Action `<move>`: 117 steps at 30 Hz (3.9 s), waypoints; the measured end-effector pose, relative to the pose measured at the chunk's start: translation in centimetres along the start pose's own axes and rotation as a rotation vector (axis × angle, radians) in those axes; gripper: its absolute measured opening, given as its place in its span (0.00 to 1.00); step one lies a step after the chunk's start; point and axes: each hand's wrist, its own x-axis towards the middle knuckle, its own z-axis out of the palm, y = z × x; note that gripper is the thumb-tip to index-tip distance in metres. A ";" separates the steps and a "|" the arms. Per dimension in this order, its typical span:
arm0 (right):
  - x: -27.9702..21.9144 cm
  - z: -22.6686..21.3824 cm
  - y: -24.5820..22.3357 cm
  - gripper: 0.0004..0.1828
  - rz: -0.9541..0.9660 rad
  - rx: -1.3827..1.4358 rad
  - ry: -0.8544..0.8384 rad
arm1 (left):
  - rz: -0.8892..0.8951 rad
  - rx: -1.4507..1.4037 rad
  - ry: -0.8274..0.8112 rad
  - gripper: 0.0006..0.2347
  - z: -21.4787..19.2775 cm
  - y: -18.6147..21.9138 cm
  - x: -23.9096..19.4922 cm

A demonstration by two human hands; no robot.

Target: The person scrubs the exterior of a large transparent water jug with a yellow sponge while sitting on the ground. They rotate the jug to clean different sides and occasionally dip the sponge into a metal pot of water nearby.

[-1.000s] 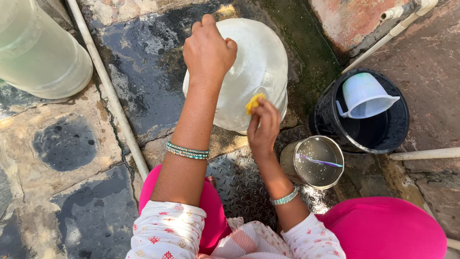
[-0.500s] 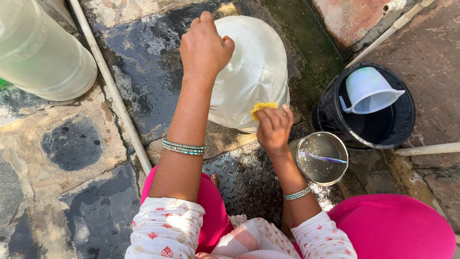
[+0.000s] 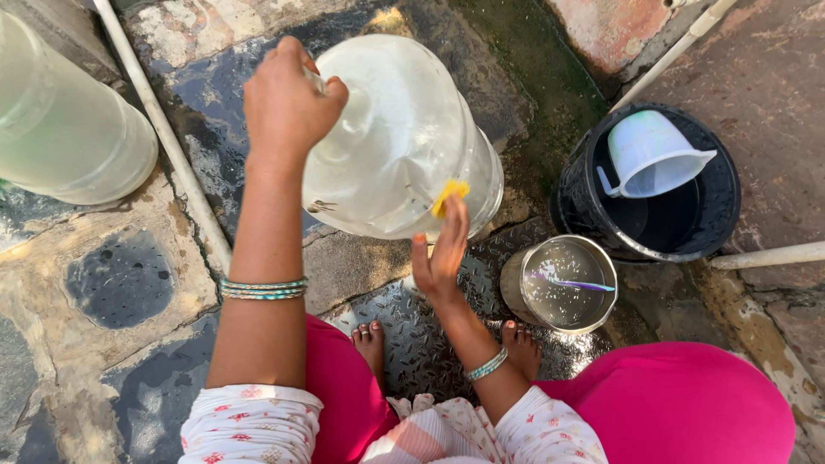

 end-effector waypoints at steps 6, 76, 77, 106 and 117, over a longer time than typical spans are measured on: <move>8.1 -1.1 8.3 0.58 0.285 0.032 -0.190 | 0.121 -0.035 -0.028 0.12 0.0 -1.3 -0.1; -2.3 1.7 5.4 0.43 0.241 -0.063 0.023 | -0.258 -0.104 -0.077 0.07 -2.3 -8.6 0.0; -2.3 1.4 8.7 0.46 0.405 -0.100 0.047 | -0.251 -0.138 -0.068 0.07 -2.2 -9.0 0.0; -0.7 2.5 -4.6 0.47 0.089 0.150 -0.127 | -0.588 0.112 -0.175 0.16 -4.2 -2.7 -0.4; 0.1 -2.9 12.8 0.45 0.575 -0.159 -0.216 | -0.382 0.055 -0.010 0.12 -1.8 -6.3 -0.3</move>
